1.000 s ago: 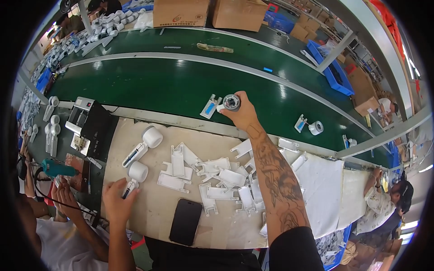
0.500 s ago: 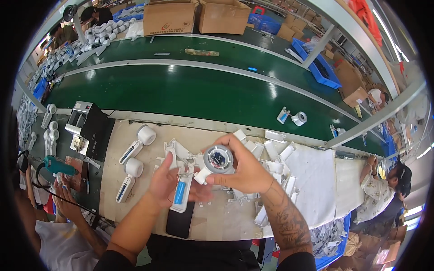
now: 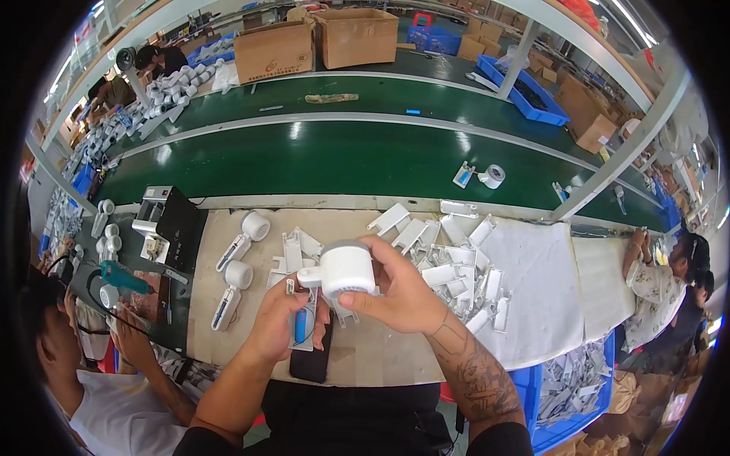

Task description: The person assembles handheld fans by hand, combining fan casings, plastic components, and wiring to build the enclosures.

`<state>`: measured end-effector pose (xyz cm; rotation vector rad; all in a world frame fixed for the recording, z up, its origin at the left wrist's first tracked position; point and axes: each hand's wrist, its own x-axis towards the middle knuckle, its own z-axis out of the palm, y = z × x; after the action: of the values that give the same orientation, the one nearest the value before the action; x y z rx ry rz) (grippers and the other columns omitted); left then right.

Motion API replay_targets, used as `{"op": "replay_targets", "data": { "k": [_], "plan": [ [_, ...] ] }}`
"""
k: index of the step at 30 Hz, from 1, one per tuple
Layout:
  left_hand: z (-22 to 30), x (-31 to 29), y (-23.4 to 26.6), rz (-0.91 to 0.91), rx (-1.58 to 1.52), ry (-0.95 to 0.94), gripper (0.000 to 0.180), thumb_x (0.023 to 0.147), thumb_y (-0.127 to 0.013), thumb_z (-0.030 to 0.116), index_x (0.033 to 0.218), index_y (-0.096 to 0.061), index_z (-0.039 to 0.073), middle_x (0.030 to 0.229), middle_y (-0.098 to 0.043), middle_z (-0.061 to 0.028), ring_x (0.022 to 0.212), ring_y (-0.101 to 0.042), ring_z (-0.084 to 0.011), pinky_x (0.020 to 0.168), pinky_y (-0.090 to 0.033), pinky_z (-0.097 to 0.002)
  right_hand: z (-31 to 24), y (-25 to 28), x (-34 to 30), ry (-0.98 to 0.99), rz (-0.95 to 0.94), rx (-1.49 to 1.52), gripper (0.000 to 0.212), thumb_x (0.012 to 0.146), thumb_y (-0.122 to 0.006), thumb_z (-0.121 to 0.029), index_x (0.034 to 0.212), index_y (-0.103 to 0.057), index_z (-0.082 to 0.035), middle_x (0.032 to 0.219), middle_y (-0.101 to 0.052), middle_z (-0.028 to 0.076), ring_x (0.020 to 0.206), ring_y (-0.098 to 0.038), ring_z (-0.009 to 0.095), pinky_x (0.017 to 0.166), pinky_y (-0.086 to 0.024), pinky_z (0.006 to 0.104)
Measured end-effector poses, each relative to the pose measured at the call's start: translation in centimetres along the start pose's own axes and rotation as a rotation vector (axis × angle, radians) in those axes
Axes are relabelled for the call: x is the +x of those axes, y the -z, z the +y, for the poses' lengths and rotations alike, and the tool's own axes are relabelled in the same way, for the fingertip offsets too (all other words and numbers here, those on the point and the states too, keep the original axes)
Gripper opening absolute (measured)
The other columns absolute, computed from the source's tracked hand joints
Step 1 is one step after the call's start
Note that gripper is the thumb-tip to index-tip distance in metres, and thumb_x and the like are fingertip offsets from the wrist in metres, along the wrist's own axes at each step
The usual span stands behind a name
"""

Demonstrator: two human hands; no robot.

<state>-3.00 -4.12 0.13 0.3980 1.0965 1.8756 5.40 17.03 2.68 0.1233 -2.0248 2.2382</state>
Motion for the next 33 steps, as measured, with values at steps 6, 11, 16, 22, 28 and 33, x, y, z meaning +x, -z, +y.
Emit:
{"op": "replay_targets", "data": {
  "k": [6, 11, 16, 22, 28, 33],
  "plan": [
    [1.0, -1.1, -1.3, 0.063, 0.007, 0.009, 0.016, 0.095, -0.057, 0.006, 0.106, -0.061, -0.004, 0.1, -0.07, -0.0203, 0.08, -0.072, -0.0241, 0.07, -0.061, -0.0351, -1.8, -0.4, 0.2, 0.011, -0.029, -0.029, 0.069, 0.084, -0.08, -0.012, 0.141, -0.043, -0.003, 0.127, -0.057, 0.008, 0.119, -0.055, 0.018, 0.101, -0.045, 0.0333],
    [0.8, -1.2, -1.5, 0.108, 0.063, 0.008, 0.015, 0.094, -0.062, 0.004, 0.107, -0.062, -0.003, 0.099, -0.071, -0.0203, 0.083, -0.073, -0.0247, 0.071, -0.062, -0.0345, -2.0, -0.6, -0.3, 0.04, -0.028, -0.047, 0.069, 0.084, -0.08, -0.013, 0.142, -0.043, -0.003, 0.126, -0.058, 0.008, 0.118, -0.056, 0.019, 0.1, -0.046, 0.0336],
    [0.4, -1.4, -1.1, 0.087, 0.077, -0.006, 0.015, 0.094, -0.063, 0.004, 0.107, -0.063, -0.003, 0.094, -0.072, -0.0162, 0.079, -0.072, -0.0205, 0.07, -0.06, -0.0308, -3.9, -0.1, -0.4, -0.056, -0.065, -0.085, 0.065, 0.084, -0.079, -0.016, 0.139, -0.049, 0.0, 0.124, -0.061, 0.01, 0.116, -0.058, 0.018, 0.099, -0.047, 0.0334],
    [-0.4, -2.2, -1.7, -0.07, 0.272, 0.054, 0.016, 0.092, -0.065, 0.003, 0.106, -0.065, -0.004, 0.093, -0.072, -0.0097, 0.076, -0.07, -0.0142, 0.072, -0.058, -0.0273, -6.4, 1.1, 1.7, -0.357, -0.382, -0.213, 0.06, 0.085, -0.08, -0.015, 0.136, -0.052, 0.002, 0.121, -0.063, 0.01, 0.11, -0.061, 0.015, 0.095, -0.05, 0.0308],
    [-0.8, -2.3, -2.6, -0.073, 0.265, 0.108, 0.021, 0.091, -0.069, 0.002, 0.11, -0.065, -0.005, 0.093, -0.072, -0.0099, 0.079, -0.07, -0.0145, 0.072, -0.058, -0.0281, -6.0, 1.7, 4.1, -0.516, -0.526, -0.284, 0.051, 0.088, -0.078, -0.019, 0.127, -0.056, 0.005, 0.11, -0.067, 0.011, 0.099, -0.065, 0.014, 0.082, -0.054, 0.027],
    [-1.3, -1.4, -1.5, -0.006, 0.147, 0.039, 0.027, 0.098, -0.065, 0.019, 0.111, -0.064, -0.005, 0.096, -0.072, -0.0138, 0.078, -0.07, -0.0172, 0.072, -0.058, -0.0309, -4.4, 1.2, 3.4, -0.322, -0.353, -0.378, 0.052, 0.091, -0.076, -0.029, 0.128, -0.057, 0.002, 0.105, -0.068, 0.011, 0.089, -0.065, 0.014, 0.073, -0.054, 0.0276]
  ]
}}
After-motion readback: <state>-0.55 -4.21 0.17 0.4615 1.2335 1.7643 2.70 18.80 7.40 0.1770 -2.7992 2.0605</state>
